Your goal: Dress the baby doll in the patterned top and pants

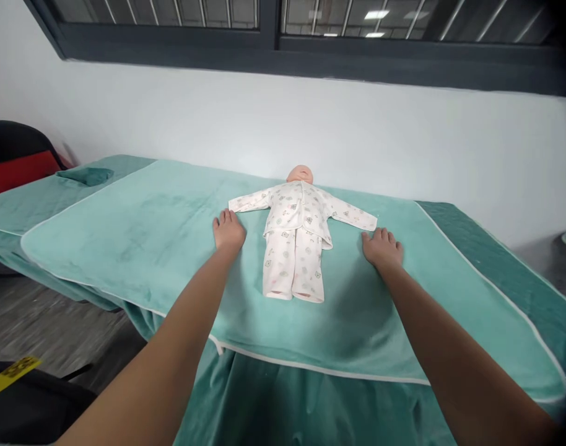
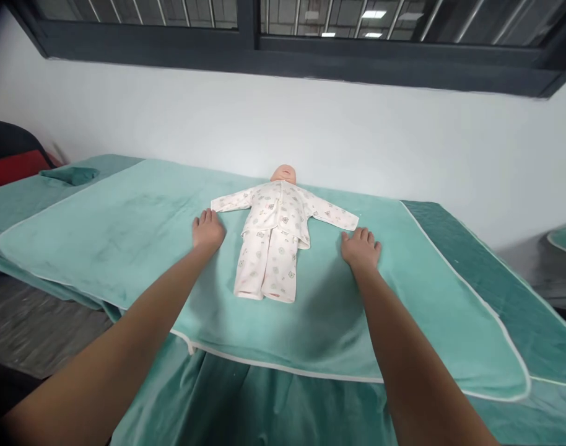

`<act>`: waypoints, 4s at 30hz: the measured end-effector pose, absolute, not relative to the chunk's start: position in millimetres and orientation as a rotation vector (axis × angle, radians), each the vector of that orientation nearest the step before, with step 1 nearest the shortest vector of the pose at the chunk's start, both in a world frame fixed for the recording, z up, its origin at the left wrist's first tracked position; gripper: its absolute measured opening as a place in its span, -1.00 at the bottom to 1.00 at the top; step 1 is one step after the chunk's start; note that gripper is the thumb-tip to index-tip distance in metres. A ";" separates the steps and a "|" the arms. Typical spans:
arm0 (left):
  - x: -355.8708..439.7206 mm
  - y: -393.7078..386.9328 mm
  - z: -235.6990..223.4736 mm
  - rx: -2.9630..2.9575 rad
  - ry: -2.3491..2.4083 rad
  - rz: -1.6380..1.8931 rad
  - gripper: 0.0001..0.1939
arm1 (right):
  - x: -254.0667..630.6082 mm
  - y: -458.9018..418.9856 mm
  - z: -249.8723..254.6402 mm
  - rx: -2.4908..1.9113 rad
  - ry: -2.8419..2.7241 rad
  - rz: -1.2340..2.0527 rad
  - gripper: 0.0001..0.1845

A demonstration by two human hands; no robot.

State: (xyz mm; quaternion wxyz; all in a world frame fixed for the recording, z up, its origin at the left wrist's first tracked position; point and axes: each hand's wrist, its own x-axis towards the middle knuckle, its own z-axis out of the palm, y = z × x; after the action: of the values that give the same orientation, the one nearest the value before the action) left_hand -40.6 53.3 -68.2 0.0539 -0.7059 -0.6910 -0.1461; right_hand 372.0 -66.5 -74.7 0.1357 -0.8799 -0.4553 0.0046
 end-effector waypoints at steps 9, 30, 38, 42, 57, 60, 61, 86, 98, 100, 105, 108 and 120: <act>-58.8 7.2 -63.2 -2.230 -2.000 -0.419 -0.37 | 326.5 -144.0 -74.6 -2.352 -1.646 -0.026 -0.32; -65.6 -0.3 -72.5 -2.180 -1.882 -0.522 -0.48 | 170.3 -228.8 -89.0 -1.495 -1.442 0.185 -0.89; -66.2 -1.8 -71.9 -2.192 -1.867 -0.531 -0.49 | 131.0 -231.7 -62.0 -1.518 -1.511 -0.088 -0.63; -67.3 -2.7 -73.0 -2.181 -1.866 -0.507 -0.49 | 111.6 -216.0 -51.1 -1.549 -1.605 -0.091 -0.70; -67.6 -3.3 -76.1 -2.225 -1.883 -0.604 -0.52 | 5.4 -306.0 -138.2 -1.318 -0.873 1.361 -0.69; -68.9 -8.0 -75.2 -2.257 -1.872 -0.637 -0.53 | -19.2 -339.6 -177.0 -1.087 -0.547 1.914 -0.49; -69.3 -9.7 -74.6 -2.279 -1.869 -0.666 -0.54 | -23.7 -348.9 -185.9 -1.027 -0.461 2.022 -0.45; -81.5 -279.5 -135.6 -3.018 -1.984 -1.101 -0.89 | -15.1 -372.9 -171.8 -0.742 -0.423 2.523 -0.82; -66.6 -277.5 -136.5 -2.978 -1.687 -0.855 -0.85 | -9.3 -368.8 -156.5 -0.675 -0.258 2.537 -0.83; -64.1 -276.6 -136.2 -2.967 -1.682 -0.816 -0.82 | -9.7 -370.0 -159.6 -0.673 -0.255 2.536 -0.83; -64.3 -276.9 -138.7 -2.991 -1.727 -0.864 -0.79 | -8.8 -370.7 -160.7 -0.720 -0.309 2.517 -0.82; -73.7 -281.8 -141.4 -3.007 -1.777 -0.972 -0.83 | -6.1 -370.2 -160.9 -0.736 -0.384 2.507 -0.85; -157.7 -355.7 -157.1 -2.870 -2.077 -0.960 -0.86 | 17.5 -383.0 -161.7 -1.379 -1.170 1.728 -0.96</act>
State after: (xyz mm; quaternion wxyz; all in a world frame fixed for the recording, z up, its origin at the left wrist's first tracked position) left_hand -157.7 -355.7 -157.1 -0.2614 -0.7548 -0.5461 -0.2526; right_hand 17.5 -383.0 -161.7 0.3148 -0.5233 -0.4440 0.6557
